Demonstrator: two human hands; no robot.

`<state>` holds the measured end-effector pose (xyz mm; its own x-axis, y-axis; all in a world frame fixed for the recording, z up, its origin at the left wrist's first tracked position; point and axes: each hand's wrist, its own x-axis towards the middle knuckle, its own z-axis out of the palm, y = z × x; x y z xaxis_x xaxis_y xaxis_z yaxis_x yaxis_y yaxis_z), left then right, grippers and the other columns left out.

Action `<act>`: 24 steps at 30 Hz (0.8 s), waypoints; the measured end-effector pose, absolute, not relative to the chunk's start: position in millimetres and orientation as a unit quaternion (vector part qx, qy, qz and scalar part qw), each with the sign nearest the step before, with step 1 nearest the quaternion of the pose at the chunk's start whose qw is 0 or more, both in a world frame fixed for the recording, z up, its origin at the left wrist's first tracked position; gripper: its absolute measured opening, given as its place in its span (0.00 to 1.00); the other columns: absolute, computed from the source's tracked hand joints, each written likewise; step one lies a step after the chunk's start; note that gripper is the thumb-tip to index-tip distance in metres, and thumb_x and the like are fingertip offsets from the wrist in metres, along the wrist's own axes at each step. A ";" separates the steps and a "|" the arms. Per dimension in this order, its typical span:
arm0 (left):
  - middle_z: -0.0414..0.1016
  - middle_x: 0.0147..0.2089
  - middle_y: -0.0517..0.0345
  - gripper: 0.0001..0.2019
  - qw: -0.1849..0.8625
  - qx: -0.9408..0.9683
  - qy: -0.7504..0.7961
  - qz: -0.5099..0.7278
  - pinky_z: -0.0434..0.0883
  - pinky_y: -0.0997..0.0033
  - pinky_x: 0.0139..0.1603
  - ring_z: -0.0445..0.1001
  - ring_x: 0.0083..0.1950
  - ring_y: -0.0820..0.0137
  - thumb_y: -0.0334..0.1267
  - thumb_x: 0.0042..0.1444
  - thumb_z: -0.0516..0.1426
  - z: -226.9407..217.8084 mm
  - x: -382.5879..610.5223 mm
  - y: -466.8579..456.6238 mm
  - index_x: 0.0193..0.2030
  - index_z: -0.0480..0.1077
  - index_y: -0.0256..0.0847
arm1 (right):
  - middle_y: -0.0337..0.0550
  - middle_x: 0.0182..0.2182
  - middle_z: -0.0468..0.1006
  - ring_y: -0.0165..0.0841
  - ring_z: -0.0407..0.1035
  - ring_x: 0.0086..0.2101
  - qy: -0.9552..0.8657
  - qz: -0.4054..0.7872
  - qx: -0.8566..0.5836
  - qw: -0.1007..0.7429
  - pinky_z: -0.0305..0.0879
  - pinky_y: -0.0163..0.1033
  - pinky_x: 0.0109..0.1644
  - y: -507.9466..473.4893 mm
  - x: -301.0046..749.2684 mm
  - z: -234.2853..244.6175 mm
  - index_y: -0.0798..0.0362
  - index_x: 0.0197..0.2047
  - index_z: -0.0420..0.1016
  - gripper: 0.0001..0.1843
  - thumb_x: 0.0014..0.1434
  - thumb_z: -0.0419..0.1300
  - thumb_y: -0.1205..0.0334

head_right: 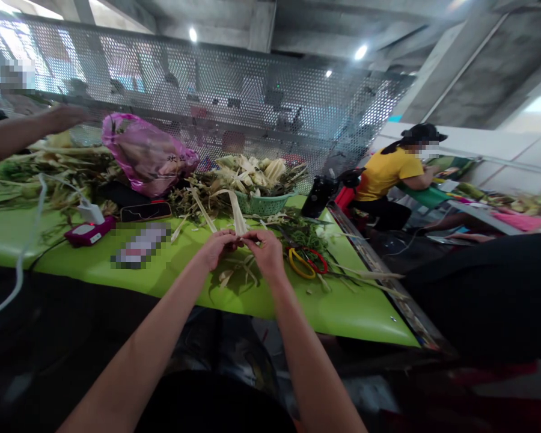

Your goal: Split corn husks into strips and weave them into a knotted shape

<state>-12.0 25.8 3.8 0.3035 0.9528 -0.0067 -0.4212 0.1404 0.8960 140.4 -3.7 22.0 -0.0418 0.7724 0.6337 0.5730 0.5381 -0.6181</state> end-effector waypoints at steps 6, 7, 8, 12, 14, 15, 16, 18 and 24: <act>0.75 0.26 0.58 0.06 0.650 0.470 0.316 0.506 0.62 0.75 0.30 0.68 0.26 0.76 0.37 0.42 0.63 10.7 -10.5 22.1 0.26 0.70 0.40 | 0.41 0.29 0.76 0.36 0.68 0.32 -0.693 0.111 -0.492 0.515 0.63 0.41 0.39 -6.3 139.1 25.9 0.50 0.32 0.76 0.07 0.52 0.62 0.56; 0.75 0.26 0.58 0.06 0.641 0.482 0.315 0.507 0.62 0.75 0.30 0.68 0.27 0.75 0.37 0.42 0.63 12.2 -10.3 21.3 0.25 0.70 0.40 | 0.41 0.28 0.76 0.35 0.67 0.31 -0.686 0.127 -0.494 0.519 0.63 0.41 0.39 -7.3 138.5 27.0 0.51 0.31 0.75 0.07 0.52 0.62 0.56; 0.75 0.25 0.58 0.06 0.632 0.494 0.315 0.507 0.62 0.74 0.31 0.69 0.28 0.75 0.38 0.43 0.63 13.6 -10.2 20.6 0.25 0.70 0.40 | 0.41 0.27 0.76 0.35 0.67 0.30 -0.677 0.146 -0.495 0.524 0.63 0.40 0.37 -8.4 137.9 28.3 0.51 0.31 0.75 0.08 0.52 0.62 0.56; 0.74 0.26 0.58 0.06 0.604 0.538 0.305 0.502 0.62 0.73 0.33 0.68 0.29 0.75 0.38 0.45 0.62 16.5 -9.5 17.9 0.25 0.71 0.39 | 0.39 0.25 0.74 0.32 0.66 0.26 -0.647 0.202 -0.496 0.543 0.63 0.39 0.34 -12.3 135.5 33.0 0.52 0.29 0.72 0.08 0.50 0.62 0.56; 0.73 0.26 0.58 0.06 0.595 0.550 0.300 0.503 0.62 0.73 0.34 0.68 0.29 0.75 0.38 0.45 0.62 16.3 -8.8 17.4 0.25 0.71 0.38 | 0.38 0.24 0.74 0.32 0.66 0.26 -0.643 0.208 -0.491 0.549 0.63 0.38 0.33 -12.7 135.1 33.4 0.52 0.28 0.72 0.09 0.49 0.62 0.56; 0.73 0.26 0.59 0.06 0.593 0.551 0.302 0.504 0.62 0.73 0.34 0.67 0.28 0.75 0.38 0.45 0.62 15.9 -8.4 17.5 0.25 0.71 0.38 | 0.38 0.24 0.74 0.32 0.66 0.26 -0.645 0.208 -0.487 0.551 0.63 0.38 0.33 -12.4 135.2 32.9 0.52 0.28 0.72 0.09 0.49 0.63 0.56; 0.72 0.25 0.59 0.06 0.593 0.549 0.306 0.503 0.62 0.73 0.33 0.67 0.27 0.76 0.37 0.45 0.62 15.4 -8.1 17.9 0.25 0.70 0.38 | 0.38 0.25 0.74 0.32 0.66 0.26 -0.649 0.205 -0.481 0.552 0.64 0.38 0.33 -11.8 135.4 31.9 0.52 0.30 0.72 0.09 0.50 0.62 0.56; 0.71 0.23 0.60 0.06 0.598 0.538 0.317 0.504 0.60 0.74 0.30 0.64 0.25 0.77 0.36 0.45 0.61 14.1 -8.0 19.0 0.23 0.70 0.38 | 0.39 0.27 0.75 0.33 0.67 0.28 -0.666 0.188 -0.470 0.549 0.64 0.39 0.36 -10.0 136.3 29.0 0.51 0.32 0.74 0.08 0.51 0.62 0.56; 0.70 0.21 0.61 0.04 0.644 0.469 0.314 0.517 0.57 0.75 0.25 0.62 0.22 0.78 0.34 0.45 0.59 9.1 -10.3 22.4 0.22 0.69 0.40 | 0.42 0.33 0.78 0.38 0.69 0.36 -0.717 0.108 -0.449 0.523 0.64 0.44 0.43 -5.1 139.2 22.3 0.47 0.35 0.78 0.06 0.53 0.63 0.57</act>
<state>-10.3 22.4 9.1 0.2689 0.9598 0.0807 -0.3712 0.0259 0.9282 139.2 -5.1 22.3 -0.0500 0.7555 0.6533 0.5300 0.5745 -0.6237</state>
